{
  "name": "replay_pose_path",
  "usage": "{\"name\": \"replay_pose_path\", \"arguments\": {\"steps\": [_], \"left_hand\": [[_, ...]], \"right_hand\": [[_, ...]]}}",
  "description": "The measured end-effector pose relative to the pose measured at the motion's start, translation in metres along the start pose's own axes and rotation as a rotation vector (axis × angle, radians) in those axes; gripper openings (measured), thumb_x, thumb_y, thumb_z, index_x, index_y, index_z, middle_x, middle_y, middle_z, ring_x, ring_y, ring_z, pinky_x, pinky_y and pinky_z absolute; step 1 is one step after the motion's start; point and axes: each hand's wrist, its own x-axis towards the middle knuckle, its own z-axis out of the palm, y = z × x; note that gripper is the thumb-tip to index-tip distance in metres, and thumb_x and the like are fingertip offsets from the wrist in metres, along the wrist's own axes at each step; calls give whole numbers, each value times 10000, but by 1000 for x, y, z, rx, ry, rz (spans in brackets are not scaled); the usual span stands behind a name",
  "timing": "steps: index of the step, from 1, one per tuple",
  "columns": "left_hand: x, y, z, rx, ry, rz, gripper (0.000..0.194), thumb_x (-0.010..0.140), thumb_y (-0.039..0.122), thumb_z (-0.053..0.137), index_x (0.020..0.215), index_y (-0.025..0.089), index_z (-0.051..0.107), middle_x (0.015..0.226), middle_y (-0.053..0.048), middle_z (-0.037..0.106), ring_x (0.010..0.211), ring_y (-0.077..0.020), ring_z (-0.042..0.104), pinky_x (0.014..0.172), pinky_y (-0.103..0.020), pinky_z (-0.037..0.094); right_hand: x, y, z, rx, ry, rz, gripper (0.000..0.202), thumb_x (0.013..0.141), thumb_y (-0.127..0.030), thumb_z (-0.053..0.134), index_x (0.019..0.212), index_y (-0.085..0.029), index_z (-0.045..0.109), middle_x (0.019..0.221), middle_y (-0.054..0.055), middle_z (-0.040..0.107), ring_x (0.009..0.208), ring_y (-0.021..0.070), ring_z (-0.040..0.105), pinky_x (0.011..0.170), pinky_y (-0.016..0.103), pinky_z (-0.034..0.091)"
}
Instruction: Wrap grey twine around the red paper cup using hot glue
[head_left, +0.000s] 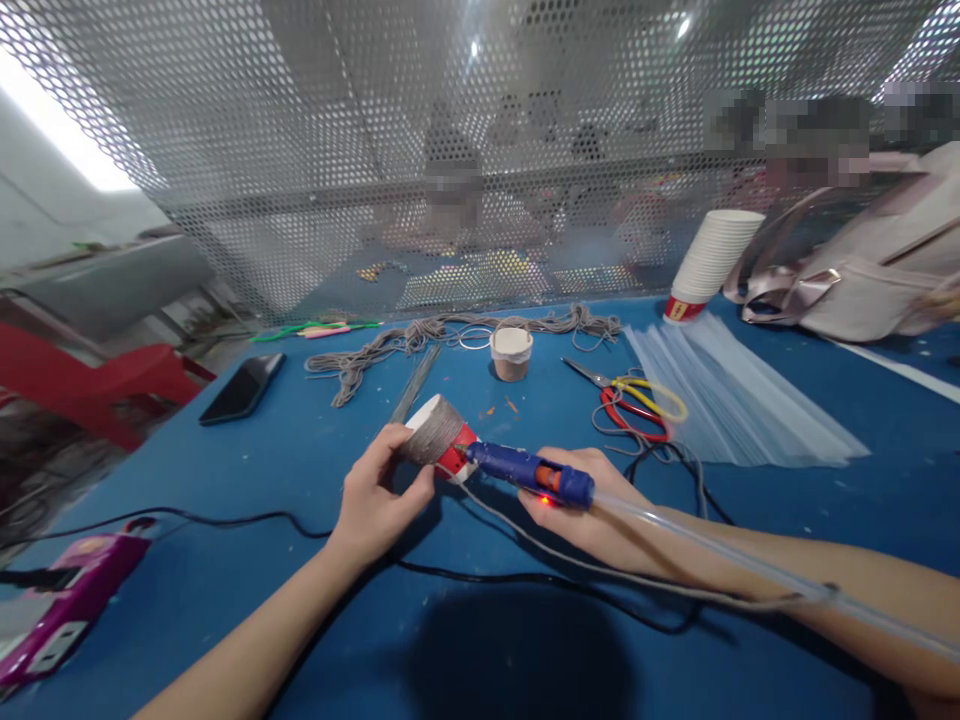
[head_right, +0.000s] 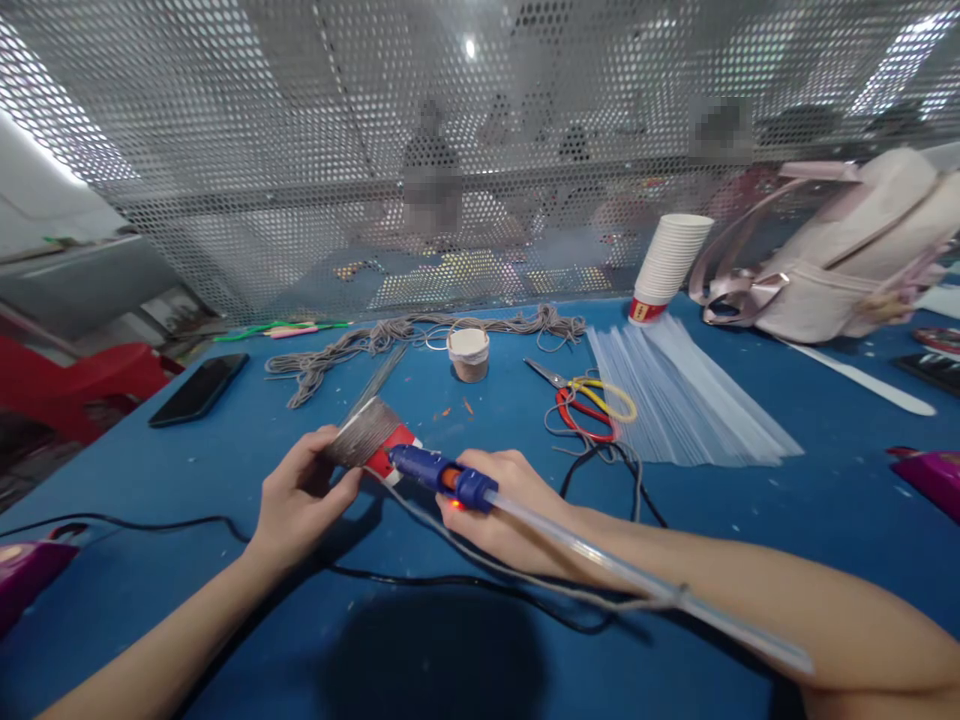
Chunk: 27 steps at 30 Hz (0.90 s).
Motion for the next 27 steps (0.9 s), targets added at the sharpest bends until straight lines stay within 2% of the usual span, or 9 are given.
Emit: {"name": "replay_pose_path", "arguments": {"steps": [8, 15, 20, 27], "left_hand": [[1, 1, -1, 11, 13, -3, 152, 697, 169, 609, 846, 188, 584, 755, 4, 591, 654, -121, 570, 600, -229, 491], [1, 1, -2, -25, 25, -31, 191, 677, 187, 624, 863, 185, 580, 788, -10, 589, 684, -126, 578, 623, -236, 504], [2, 3, -2, -40, 24, -53, 180, 661, 194, 623, 835, 187, 578, 761, -6, 577, 676, -129, 566, 621, -239, 497], [4, 3, -2, -51, 20, -50, 177, 649, 186, 627, 819, 188, 579, 742, -1, 572, 665, -129, 553, 611, -241, 484]], "right_hand": [[2, -10, -5, 32, 13, 75, 188, 773, -283, 514, 622, -198, 442, 568, -42, 447, 521, 91, 365, 514, 230, 310], [2, -7, -7, 141, 34, 115, 191, 782, -263, 545, 635, -189, 449, 577, -57, 442, 530, 84, 368, 504, 213, 319], [1, -5, -5, 162, 23, 93, 218, 760, -300, 560, 614, -192, 439, 549, -67, 409, 511, 83, 341, 478, 217, 290], [-1, -8, -7, 136, 20, 109, 217, 775, -298, 542, 612, -196, 440, 563, -59, 440, 525, 91, 355, 495, 224, 307]]}}
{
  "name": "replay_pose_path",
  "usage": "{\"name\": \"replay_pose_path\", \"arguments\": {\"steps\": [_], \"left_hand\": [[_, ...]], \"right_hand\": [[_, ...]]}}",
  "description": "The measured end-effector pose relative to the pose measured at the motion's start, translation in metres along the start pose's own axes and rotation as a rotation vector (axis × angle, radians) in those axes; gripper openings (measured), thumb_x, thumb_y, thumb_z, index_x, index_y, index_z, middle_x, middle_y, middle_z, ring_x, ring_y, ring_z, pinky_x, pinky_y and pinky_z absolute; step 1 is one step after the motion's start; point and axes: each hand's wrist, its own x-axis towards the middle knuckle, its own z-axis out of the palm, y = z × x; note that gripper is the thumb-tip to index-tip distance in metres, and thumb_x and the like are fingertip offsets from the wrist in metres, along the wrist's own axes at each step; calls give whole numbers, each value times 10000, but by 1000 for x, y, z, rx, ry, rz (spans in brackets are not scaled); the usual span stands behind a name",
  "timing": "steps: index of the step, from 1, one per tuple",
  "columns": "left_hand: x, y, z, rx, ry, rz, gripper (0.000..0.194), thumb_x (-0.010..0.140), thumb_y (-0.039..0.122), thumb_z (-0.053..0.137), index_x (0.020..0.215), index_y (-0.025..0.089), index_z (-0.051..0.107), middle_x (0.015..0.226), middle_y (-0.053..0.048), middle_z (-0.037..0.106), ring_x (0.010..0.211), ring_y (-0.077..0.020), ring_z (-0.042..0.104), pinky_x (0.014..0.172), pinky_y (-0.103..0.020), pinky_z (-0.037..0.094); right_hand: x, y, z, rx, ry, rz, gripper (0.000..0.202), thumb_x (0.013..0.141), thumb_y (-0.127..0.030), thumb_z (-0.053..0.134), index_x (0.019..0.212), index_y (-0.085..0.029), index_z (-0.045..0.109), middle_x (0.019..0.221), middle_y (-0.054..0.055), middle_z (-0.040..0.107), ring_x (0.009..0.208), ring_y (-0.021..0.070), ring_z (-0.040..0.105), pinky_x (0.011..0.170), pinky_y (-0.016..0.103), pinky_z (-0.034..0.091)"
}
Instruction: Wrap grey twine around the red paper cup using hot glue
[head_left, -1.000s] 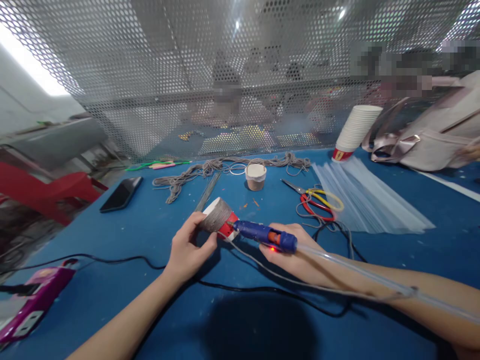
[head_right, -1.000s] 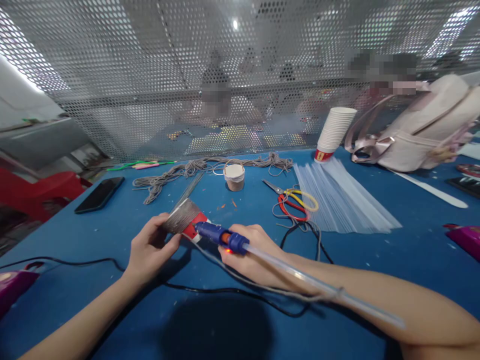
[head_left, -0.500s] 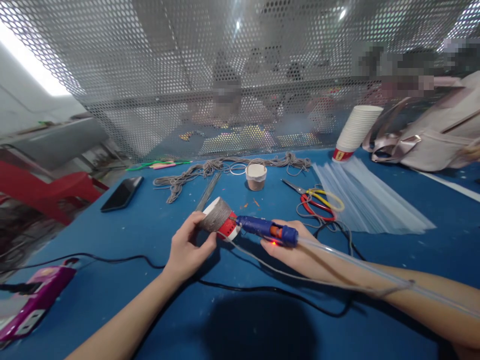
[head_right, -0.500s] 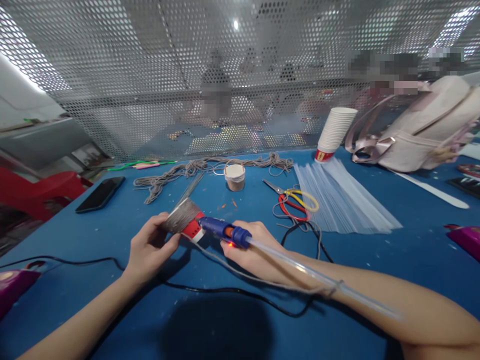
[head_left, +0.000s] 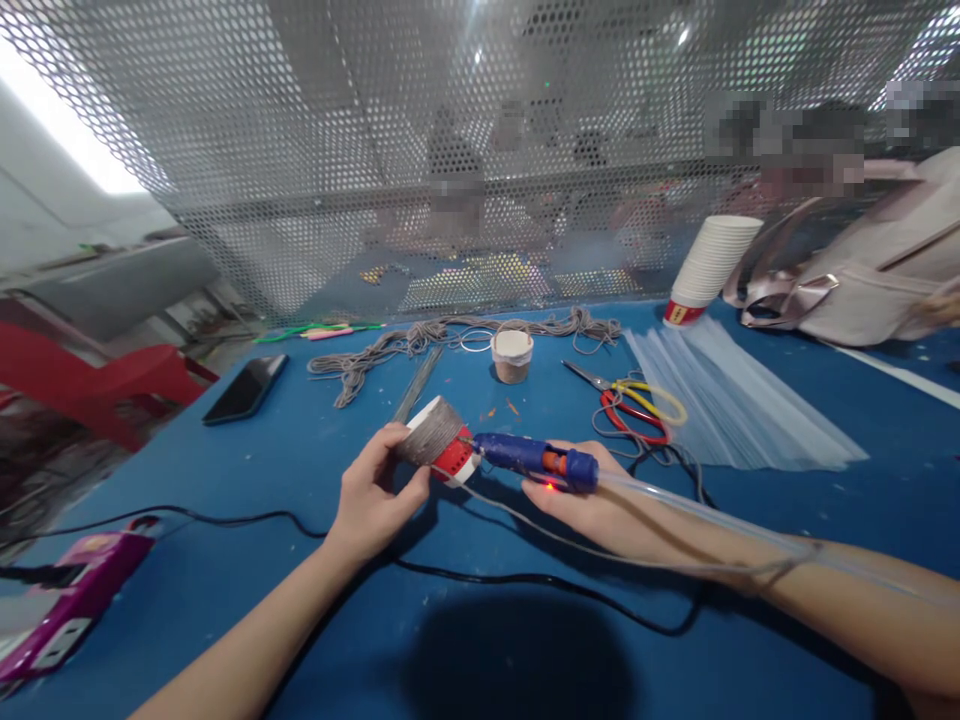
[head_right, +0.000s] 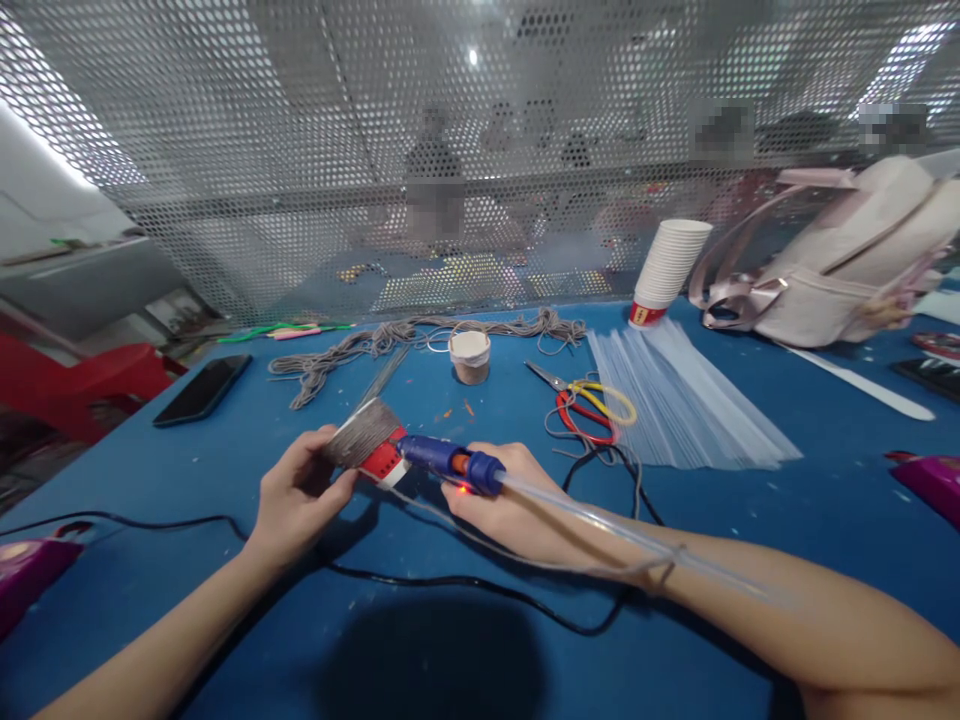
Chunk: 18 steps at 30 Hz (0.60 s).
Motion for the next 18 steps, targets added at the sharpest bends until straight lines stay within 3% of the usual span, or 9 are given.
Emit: {"name": "replay_pose_path", "arguments": {"steps": [9, 11, 15, 18], "left_hand": [[1, 2, -2, -23, -16, -24, 146, 655, 190, 621, 791, 185, 570, 728, 1, 575, 660, -130, 555, 608, -241, 486], [2, 2, -4, -3, -7, -29, 142, 660, 196, 618, 791, 187, 566, 731, 1, 578, 658, -129, 556, 609, -244, 489], [5, 1, -7, 70, 52, -41, 174, 665, 225, 616, 824, 193, 556, 751, 6, 577, 666, -133, 568, 608, -253, 495], [6, 1, -10, 76, 96, 23, 177, 673, 213, 612, 838, 200, 550, 753, 13, 564, 668, -130, 566, 602, -255, 494]], "right_hand": [[2, 1, -1, -5, 11, 20, 208, 796, -278, 536, 632, -202, 434, 559, -62, 422, 504, 82, 356, 476, 211, 312], [3, 4, -3, -45, 37, -66, 183, 795, -266, 531, 646, -204, 444, 576, -52, 456, 512, 88, 382, 499, 218, 335], [13, 20, -15, -210, -4, -390, 76, 796, -256, 532, 777, -207, 477, 677, -14, 535, 562, 112, 465, 564, 239, 369], [25, 33, -28, -490, -80, -444, 140, 770, -214, 536, 899, -192, 488, 825, 42, 573, 644, 143, 514, 593, 255, 364]]}}
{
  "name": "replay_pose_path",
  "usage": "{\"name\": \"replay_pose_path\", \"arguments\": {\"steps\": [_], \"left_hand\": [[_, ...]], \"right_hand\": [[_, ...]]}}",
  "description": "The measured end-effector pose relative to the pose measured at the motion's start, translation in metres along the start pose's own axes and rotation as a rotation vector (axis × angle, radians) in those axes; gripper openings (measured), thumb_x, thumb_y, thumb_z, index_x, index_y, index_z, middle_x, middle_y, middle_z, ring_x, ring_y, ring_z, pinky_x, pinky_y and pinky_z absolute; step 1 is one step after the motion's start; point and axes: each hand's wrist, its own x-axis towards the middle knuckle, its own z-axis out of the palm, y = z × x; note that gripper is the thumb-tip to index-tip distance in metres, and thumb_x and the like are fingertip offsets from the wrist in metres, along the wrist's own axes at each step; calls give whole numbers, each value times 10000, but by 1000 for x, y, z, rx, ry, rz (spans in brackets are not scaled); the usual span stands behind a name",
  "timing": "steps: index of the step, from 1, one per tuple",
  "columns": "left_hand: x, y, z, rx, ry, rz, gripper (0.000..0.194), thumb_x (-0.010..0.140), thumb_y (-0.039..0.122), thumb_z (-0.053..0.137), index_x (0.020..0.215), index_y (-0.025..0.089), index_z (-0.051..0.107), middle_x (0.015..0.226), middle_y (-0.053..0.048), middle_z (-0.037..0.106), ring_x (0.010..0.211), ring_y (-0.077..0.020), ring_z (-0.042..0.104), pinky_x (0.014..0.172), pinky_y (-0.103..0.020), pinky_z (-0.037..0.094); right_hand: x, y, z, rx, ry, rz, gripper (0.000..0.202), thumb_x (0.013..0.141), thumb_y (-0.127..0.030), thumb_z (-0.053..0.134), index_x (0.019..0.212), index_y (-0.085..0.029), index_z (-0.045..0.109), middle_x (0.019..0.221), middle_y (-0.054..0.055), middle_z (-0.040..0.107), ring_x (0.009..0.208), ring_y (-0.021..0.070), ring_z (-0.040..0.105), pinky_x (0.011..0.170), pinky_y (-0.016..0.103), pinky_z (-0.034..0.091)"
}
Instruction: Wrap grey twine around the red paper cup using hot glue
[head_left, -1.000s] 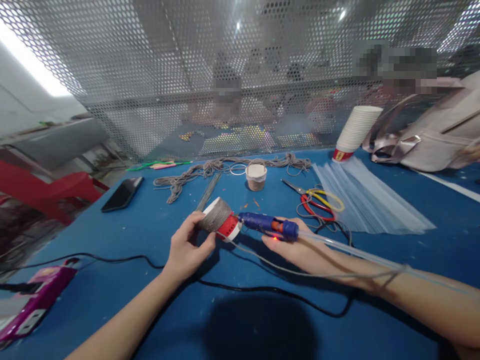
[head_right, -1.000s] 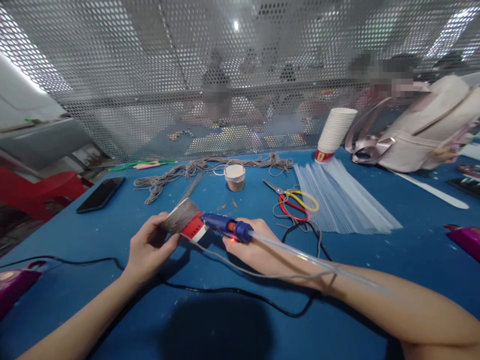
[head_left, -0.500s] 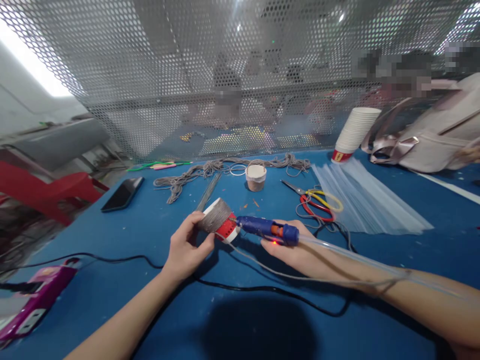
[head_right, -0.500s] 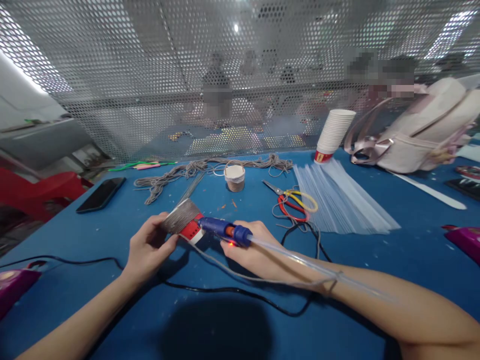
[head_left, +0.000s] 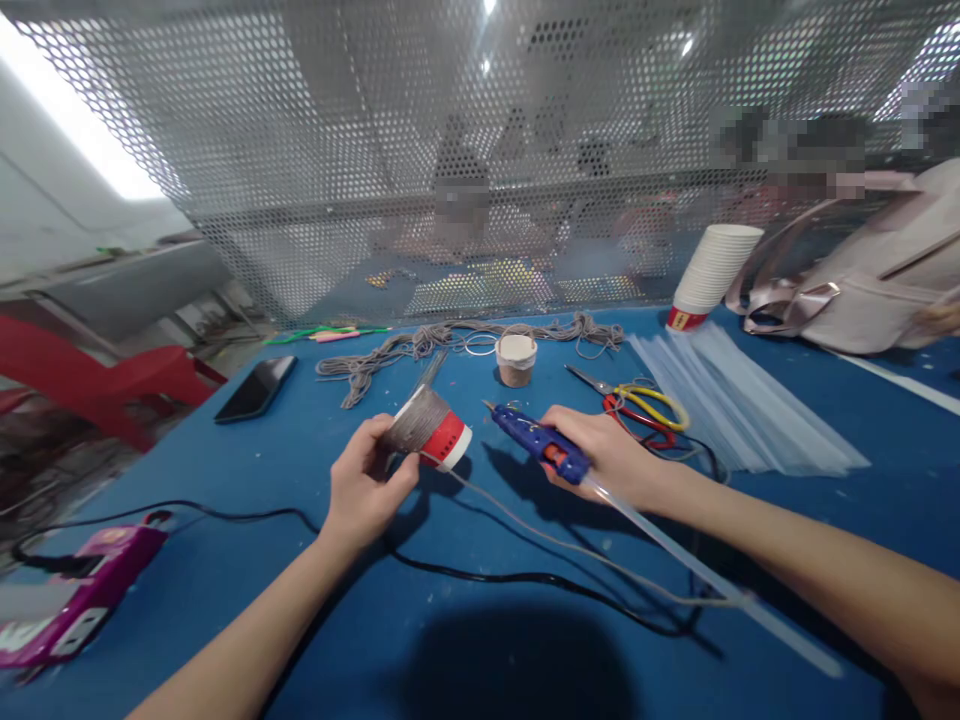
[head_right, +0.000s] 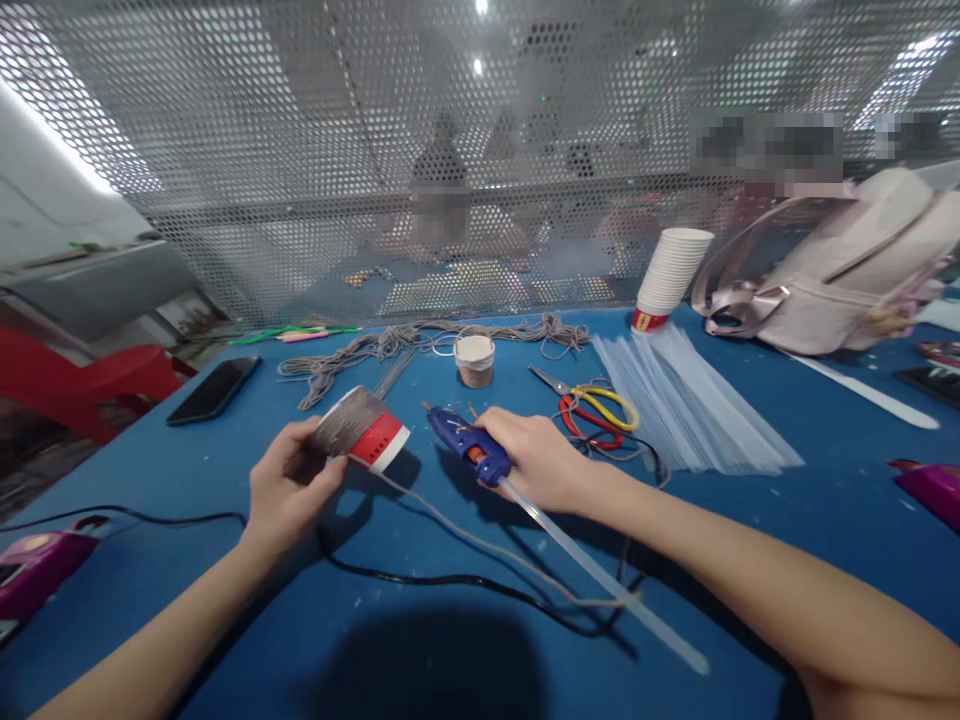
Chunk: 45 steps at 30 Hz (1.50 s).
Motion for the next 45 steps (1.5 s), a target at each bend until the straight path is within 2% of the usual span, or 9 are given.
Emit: {"name": "replay_pose_path", "arguments": {"steps": [7, 15, 18, 23, 29, 33, 40, 42, 45], "left_hand": [[1, 7, -6, -70, 9, 232, 243, 698, 118, 600, 905, 239, 566, 764, -1, 563, 682, -145, 539, 589, -292, 483], [0, 15, -4, -45, 14, 215, 223, 705, 145, 599, 900, 243, 551, 758, -10, 561, 682, -154, 540, 589, -311, 481], [-3, 16, -1, -23, 37, 221, 216, 706, 151, 608, 894, 240, 552, 755, 0, 563, 678, -149, 537, 597, -304, 472], [-9, 15, 5, 89, 75, 241, 238, 672, 164, 653, 880, 223, 552, 770, 0, 570, 696, -154, 533, 628, -314, 463], [-12, 17, 8, 172, 59, 272, 215, 700, 140, 633, 878, 215, 537, 752, 11, 546, 679, -141, 506, 614, -292, 446], [-13, 22, 10, 231, 30, 252, 202, 721, 129, 614, 889, 208, 534, 746, 19, 527, 664, -128, 501, 595, -267, 434], [-15, 29, 15, 302, 3, 243, 186, 736, 137, 603, 894, 208, 533, 747, 21, 548, 646, -125, 522, 573, -255, 433], [-14, 30, 15, 332, 54, 367, 245, 708, 106, 623, 909, 215, 535, 761, 14, 562, 669, -136, 534, 594, -269, 439], [-10, 33, 14, 388, 96, 559, 318, 665, 73, 647, 926, 223, 542, 770, 0, 578, 693, -158, 550, 617, -293, 450]], "right_hand": [[6, 15, 5, -305, -328, 38, 192, 839, -173, 460, 1016, -146, 532, 960, 102, 577, 777, 195, 545, 672, 302, 378], [6, 5, -3, -302, -386, -19, 341, 708, -105, 545, 1043, -129, 605, 1087, 149, 612, 977, 272, 544, 856, 428, 393], [11, -14, -2, 15, -222, 126, 379, 731, -71, 519, 1099, -134, 580, 1209, 156, 583, 1127, 272, 526, 970, 462, 382], [26, -56, 27, 1044, -79, 565, 393, 666, -83, 640, 1036, -176, 542, 1102, 74, 624, 1050, 176, 600, 933, 341, 465], [28, -76, 38, 1611, -85, 727, 409, 535, -180, 807, 864, -150, 566, 758, -18, 613, 617, 82, 580, 664, 254, 497], [21, -73, 22, 1429, -147, 772, 341, 609, -200, 773, 821, -174, 507, 608, -86, 519, 415, 20, 373, 424, 179, 312], [17, -65, 18, 777, -53, 508, 149, 727, -162, 651, 819, -172, 534, 721, -52, 543, 624, 75, 486, 603, 225, 403], [19, -62, 29, 800, 9, 538, 210, 684, -169, 692, 830, -178, 541, 799, -26, 577, 726, 103, 527, 692, 254, 434], [25, -62, 45, 1179, 118, 646, 399, 550, -117, 757, 885, -182, 548, 932, 3, 615, 910, 129, 573, 855, 273, 439]]}}
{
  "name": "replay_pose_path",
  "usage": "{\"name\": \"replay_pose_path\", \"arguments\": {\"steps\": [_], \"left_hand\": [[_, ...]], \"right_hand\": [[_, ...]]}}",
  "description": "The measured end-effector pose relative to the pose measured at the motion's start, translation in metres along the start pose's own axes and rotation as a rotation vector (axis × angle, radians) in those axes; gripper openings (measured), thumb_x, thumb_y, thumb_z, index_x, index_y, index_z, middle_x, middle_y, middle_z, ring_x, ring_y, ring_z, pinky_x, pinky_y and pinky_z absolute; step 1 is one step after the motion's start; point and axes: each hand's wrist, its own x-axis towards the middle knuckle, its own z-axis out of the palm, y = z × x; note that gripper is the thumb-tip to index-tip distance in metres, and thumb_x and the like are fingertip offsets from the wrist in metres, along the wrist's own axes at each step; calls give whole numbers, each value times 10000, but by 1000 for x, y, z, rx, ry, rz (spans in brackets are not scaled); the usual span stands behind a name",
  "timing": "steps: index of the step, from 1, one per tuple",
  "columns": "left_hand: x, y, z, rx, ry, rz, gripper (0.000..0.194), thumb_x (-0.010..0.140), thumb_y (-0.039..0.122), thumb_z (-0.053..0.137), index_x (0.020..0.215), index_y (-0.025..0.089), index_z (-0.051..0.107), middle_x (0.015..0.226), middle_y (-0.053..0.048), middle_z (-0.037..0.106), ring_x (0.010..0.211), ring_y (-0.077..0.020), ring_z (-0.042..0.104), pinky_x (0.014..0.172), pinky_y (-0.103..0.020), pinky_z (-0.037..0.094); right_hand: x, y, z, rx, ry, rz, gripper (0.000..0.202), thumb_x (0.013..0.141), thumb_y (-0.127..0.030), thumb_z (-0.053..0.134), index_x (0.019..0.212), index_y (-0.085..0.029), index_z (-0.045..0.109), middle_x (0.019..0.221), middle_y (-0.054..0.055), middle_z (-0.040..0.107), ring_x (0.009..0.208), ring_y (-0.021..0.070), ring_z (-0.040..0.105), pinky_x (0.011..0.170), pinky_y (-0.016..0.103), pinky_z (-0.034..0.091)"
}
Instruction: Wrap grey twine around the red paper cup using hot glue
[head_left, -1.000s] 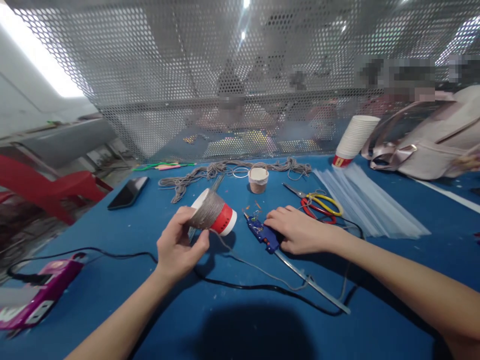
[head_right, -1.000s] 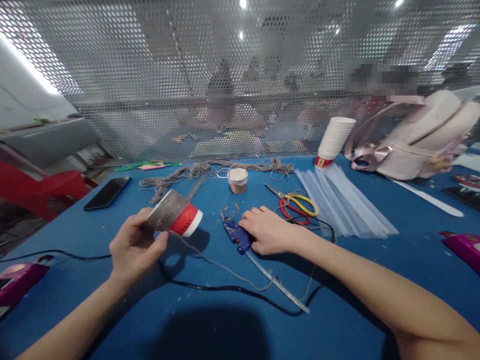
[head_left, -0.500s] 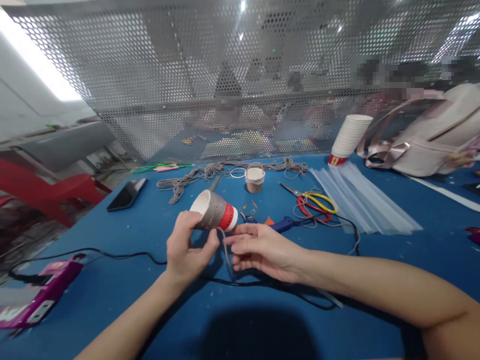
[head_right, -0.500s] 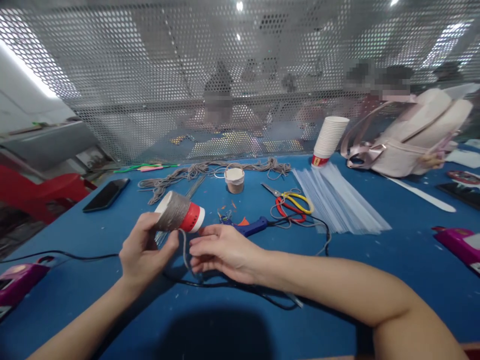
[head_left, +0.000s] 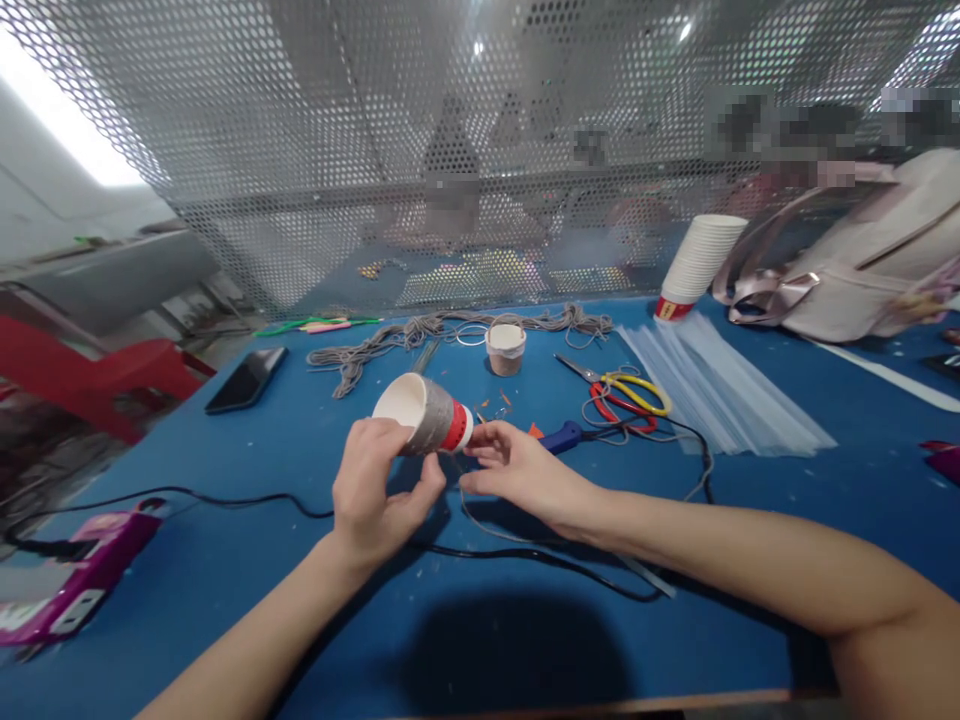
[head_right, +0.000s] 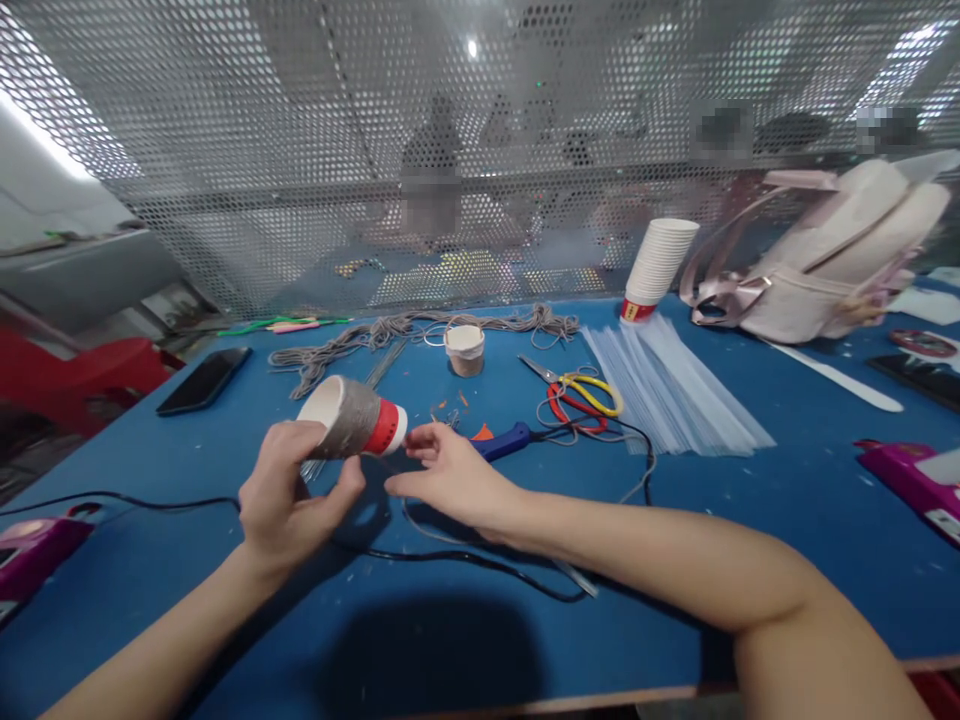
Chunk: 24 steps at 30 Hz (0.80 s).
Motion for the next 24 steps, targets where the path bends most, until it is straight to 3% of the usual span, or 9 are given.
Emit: {"name": "replay_pose_path", "arguments": {"steps": [2, 4, 6, 8, 10, 13, 15, 19, 24], "left_hand": [[3, 1, -1, 33, -4, 78, 333, 651, 60, 653, 921, 225, 547, 761, -4, 586, 692, -167, 557, 618, -300, 451], [5, 1, -3, 50, -21, 115, 336, 647, 53, 657, 915, 226, 549, 751, -4, 590, 691, -172, 560, 622, -303, 450], [5, 2, -3, 48, -22, 115, 335, 652, 50, 656, 917, 224, 546, 746, -2, 585, 690, -169, 555, 630, -300, 450], [2, 2, -1, 30, -35, 47, 314, 670, 61, 646, 920, 218, 542, 747, 2, 575, 685, -160, 546, 630, -290, 448], [-1, 3, 1, -4, -87, -107, 257, 702, 95, 626, 916, 208, 541, 746, 8, 570, 664, -146, 539, 610, -273, 446], [-4, 8, 5, -119, -212, -397, 151, 739, 177, 591, 885, 192, 556, 727, 20, 579, 609, -124, 533, 567, -248, 445], [-3, 13, 6, -232, -285, -552, 125, 737, 229, 580, 855, 188, 569, 700, 31, 588, 591, -120, 539, 561, -240, 449], [6, 23, 2, -367, -410, -763, 141, 714, 279, 566, 817, 187, 591, 683, 39, 605, 626, -128, 556, 598, -238, 461], [13, 27, -1, -453, -499, -916, 170, 678, 292, 571, 808, 187, 604, 692, 40, 603, 625, -124, 527, 592, -229, 446]], "right_hand": [[2, 1, 6, 273, -105, 75, 423, 525, -119, 756, 895, -177, 559, 889, -8, 625, 850, 114, 595, 824, 255, 456], [0, -3, 9, 403, -227, 152, 371, 551, -160, 753, 872, -167, 567, 759, -33, 603, 678, 88, 580, 688, 233, 474], [-5, -8, 7, 371, -273, 240, 298, 609, -207, 743, 834, -169, 551, 607, -83, 512, 476, 44, 452, 497, 190, 396], [-9, -12, 2, 200, -239, 276, 227, 674, -214, 706, 806, -181, 524, 525, -121, 410, 389, 22, 291, 406, 171, 256], [-12, -15, -4, -69, -167, 152, 159, 724, -177, 664, 797, -183, 522, 541, -113, 414, 418, 31, 295, 430, 180, 247], [-14, -17, -13, -538, -71, -242, 37, 795, -166, 618, 792, -167, 581, 662, -50, 521, 593, 73, 448, 568, 210, 348], [-15, -17, -17, -764, -25, -463, 58, 843, -190, 592, 802, -164, 622, 719, -21, 561, 654, 91, 484, 620, 226, 365], [-12, -13, -23, -958, 33, -742, 120, 887, -188, 562, 853, -157, 673, 746, 14, 597, 658, 107, 517, 629, 232, 380], [-8, -9, -25, -1014, 79, -868, 141, 893, -179, 557, 847, -141, 685, 735, 30, 607, 652, 121, 528, 617, 235, 395]]}}
